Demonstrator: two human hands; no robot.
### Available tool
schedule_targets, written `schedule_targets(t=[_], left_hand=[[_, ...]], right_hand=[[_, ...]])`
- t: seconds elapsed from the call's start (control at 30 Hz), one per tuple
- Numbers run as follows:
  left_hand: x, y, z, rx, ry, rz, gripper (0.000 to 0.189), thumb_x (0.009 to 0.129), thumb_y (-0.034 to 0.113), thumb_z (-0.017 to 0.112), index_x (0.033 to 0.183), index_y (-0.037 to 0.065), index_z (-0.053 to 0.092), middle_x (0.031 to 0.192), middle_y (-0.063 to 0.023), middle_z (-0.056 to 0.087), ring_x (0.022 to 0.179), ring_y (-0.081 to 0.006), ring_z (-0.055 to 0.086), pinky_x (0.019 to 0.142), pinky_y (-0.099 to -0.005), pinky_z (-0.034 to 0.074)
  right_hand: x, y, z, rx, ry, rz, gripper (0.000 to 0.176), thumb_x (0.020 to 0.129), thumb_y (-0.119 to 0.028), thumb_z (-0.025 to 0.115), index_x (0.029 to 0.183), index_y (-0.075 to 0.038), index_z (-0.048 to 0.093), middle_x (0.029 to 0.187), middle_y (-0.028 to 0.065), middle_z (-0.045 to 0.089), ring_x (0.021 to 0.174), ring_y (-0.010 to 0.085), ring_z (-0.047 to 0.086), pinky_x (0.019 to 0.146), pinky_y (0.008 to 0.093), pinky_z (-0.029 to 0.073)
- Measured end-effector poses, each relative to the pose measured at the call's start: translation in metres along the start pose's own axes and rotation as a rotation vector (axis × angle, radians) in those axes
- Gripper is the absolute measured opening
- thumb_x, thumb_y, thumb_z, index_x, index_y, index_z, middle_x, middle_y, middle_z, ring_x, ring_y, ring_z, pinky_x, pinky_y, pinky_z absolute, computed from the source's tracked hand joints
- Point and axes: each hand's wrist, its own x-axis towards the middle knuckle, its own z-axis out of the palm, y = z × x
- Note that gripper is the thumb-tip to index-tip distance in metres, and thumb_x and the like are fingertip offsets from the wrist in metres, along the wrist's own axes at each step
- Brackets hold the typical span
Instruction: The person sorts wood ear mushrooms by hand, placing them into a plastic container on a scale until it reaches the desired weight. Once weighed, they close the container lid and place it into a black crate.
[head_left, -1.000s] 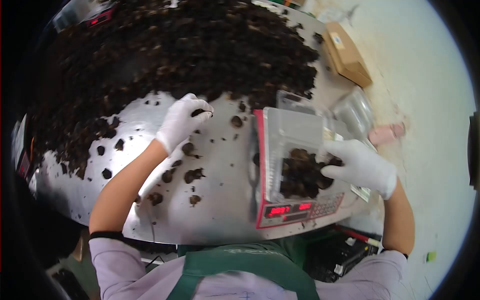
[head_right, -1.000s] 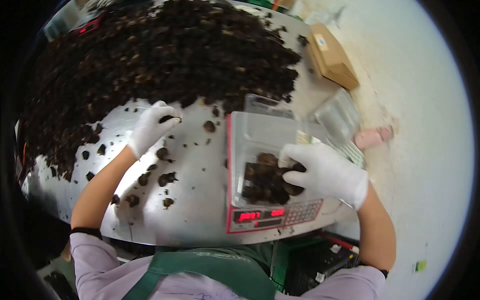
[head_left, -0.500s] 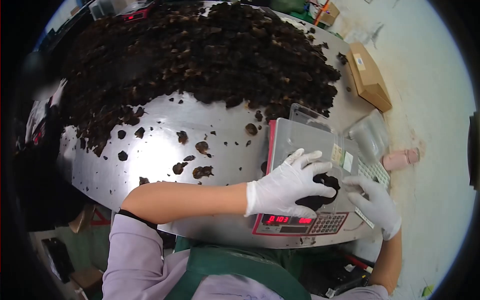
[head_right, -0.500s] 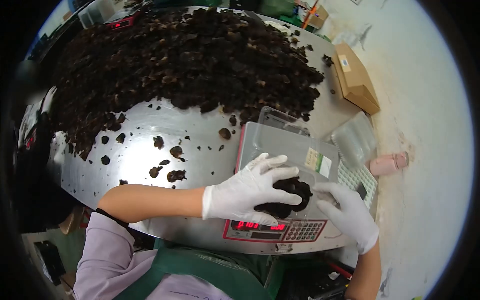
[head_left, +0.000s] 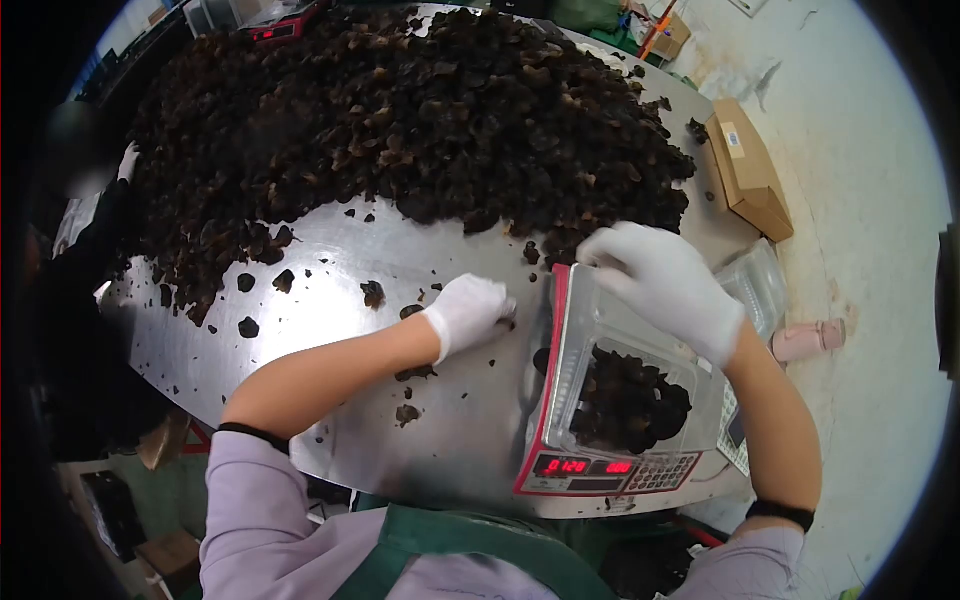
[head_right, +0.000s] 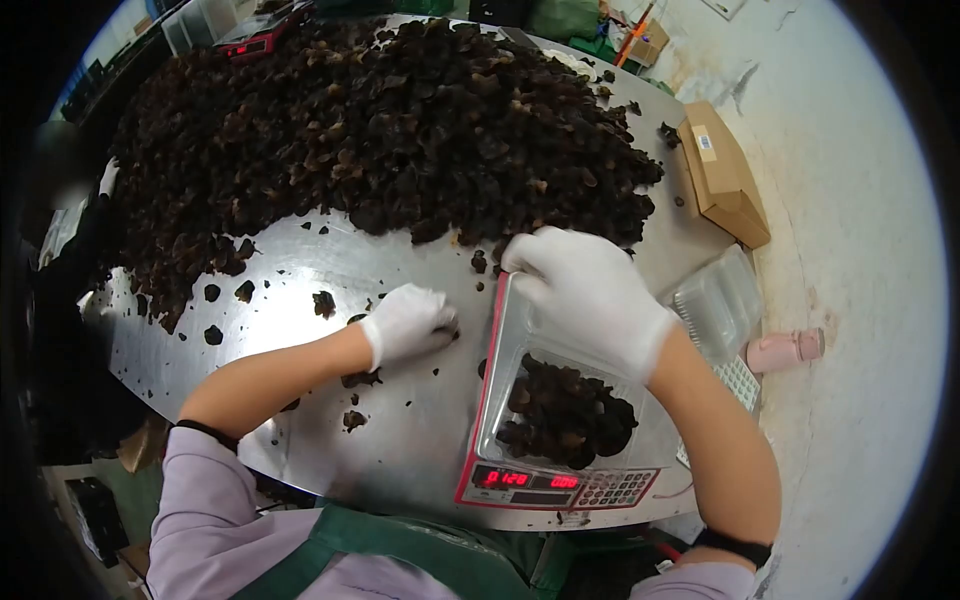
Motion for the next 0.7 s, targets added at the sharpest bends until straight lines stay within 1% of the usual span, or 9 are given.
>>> schedule_targets(t=[0.03,0.17,0.23,0.3,0.37,0.4,0.57,0.63,0.7], left_hand=[[-0.016,0.005,-0.011,0.062,-0.115,-0.016,0.019,0.082,0.03,0.072,0.095,0.016,0.074,0.088,-0.0102,0.065,0.089,-0.0312,0.066,0.078,-0.0423,0.053],[-0.086,-0.001,-0.059,-0.022,-0.116,-0.06,0.024,0.085,0.031,0.071,0.101,0.014,0.074,0.092,-0.0103,0.066,0.095,-0.0309,0.065,0.084,-0.0413,0.052],[-0.119,-0.034,-0.071,-0.447,0.243,-0.111,0.031,0.09,0.033,0.068,0.111,0.011,0.072,0.105,-0.0135,0.067,0.106,-0.0316,0.062,0.094,-0.0404,0.049],[-0.158,-0.064,-0.069,-0.43,0.507,-0.308,0.039,0.097,0.035,0.062,0.124,0.008,0.067,0.123,-0.0165,0.062,0.119,-0.0313,0.058,0.104,-0.0399,0.044],[-0.193,-0.094,-0.057,-0.377,0.595,-0.406,0.046,0.101,0.039,0.056,0.135,0.008,0.06,0.136,-0.017,0.056,0.13,-0.0316,0.051,0.11,-0.0403,0.039],[-0.209,-0.108,-0.039,-0.27,0.727,-0.41,0.034,0.099,0.025,0.059,0.127,0.006,0.063,0.126,-0.0185,0.062,0.122,-0.0332,0.057,0.104,-0.039,0.045],[-0.22,-0.101,-0.03,-0.335,0.486,-0.354,0.046,0.099,0.027,0.055,0.141,0.009,0.054,0.146,-0.0231,0.048,0.135,-0.0397,0.046,0.111,-0.0427,0.04],[-0.193,-0.088,-0.036,-0.343,0.403,-0.322,0.056,0.097,0.031,0.057,0.147,0.007,0.046,0.154,-0.0267,0.037,0.14,-0.0421,0.039,0.115,-0.0446,0.034],[-0.162,-0.084,-0.021,-0.215,0.413,-0.307,0.059,0.093,0.032,0.061,0.146,0.007,0.047,0.149,-0.0271,0.042,0.135,-0.0432,0.043,0.113,-0.0464,0.037]], right_hand=[[0.023,0.004,0.012,-0.079,-0.068,-0.029,0.014,0.088,-0.014,0.065,0.1,-0.008,0.068,0.096,0.013,0.069,0.094,0.0316,0.066,0.083,0.0389,0.053],[0.107,0.014,0.071,-0.305,-0.382,0.013,0.013,0.085,-0.016,0.067,0.096,-0.009,0.068,0.096,0.0142,0.07,0.095,0.0329,0.068,0.082,0.0429,0.054],[0.129,0.033,0.106,-0.459,-0.563,0.062,0.023,0.082,-0.017,0.07,0.1,-0.005,0.072,0.099,0.0163,0.073,0.097,0.0354,0.07,0.081,0.0449,0.056],[0.139,0.042,0.126,-0.486,-0.677,0.11,0.022,0.081,-0.015,0.07,0.1,-0.004,0.073,0.101,0.0182,0.073,0.097,0.0371,0.07,0.081,0.0442,0.057],[0.138,0.053,0.135,-0.596,-0.655,0.006,0.02,0.082,-0.013,0.068,0.099,-0.004,0.072,0.095,0.0182,0.072,0.097,0.0372,0.07,0.081,0.0435,0.057],[0.132,0.044,0.123,-0.53,-0.565,-0.014,0.018,0.082,-0.01,0.065,0.098,-0.004,0.072,0.093,0.0181,0.072,0.095,0.0374,0.069,0.079,0.0431,0.056],[0.073,-0.005,0.037,0.22,-0.253,0.057,0.01,0.085,-0.006,0.06,0.093,0.0,0.065,0.083,0.0121,0.068,0.076,0.021,0.066,0.071,0.033,0.052],[0.034,-0.021,0.011,0.287,-0.135,0.104,0.012,0.088,-0.009,0.062,0.093,0.002,0.063,0.079,0.0084,0.066,0.075,0.0127,0.062,0.071,0.0301,0.05],[-0.006,-0.035,-0.01,0.339,-0.13,0.255,0.009,0.089,-0.005,0.061,0.093,0.003,0.063,0.079,0.0063,0.066,0.076,0.0115,0.06,0.072,0.0289,0.05]])
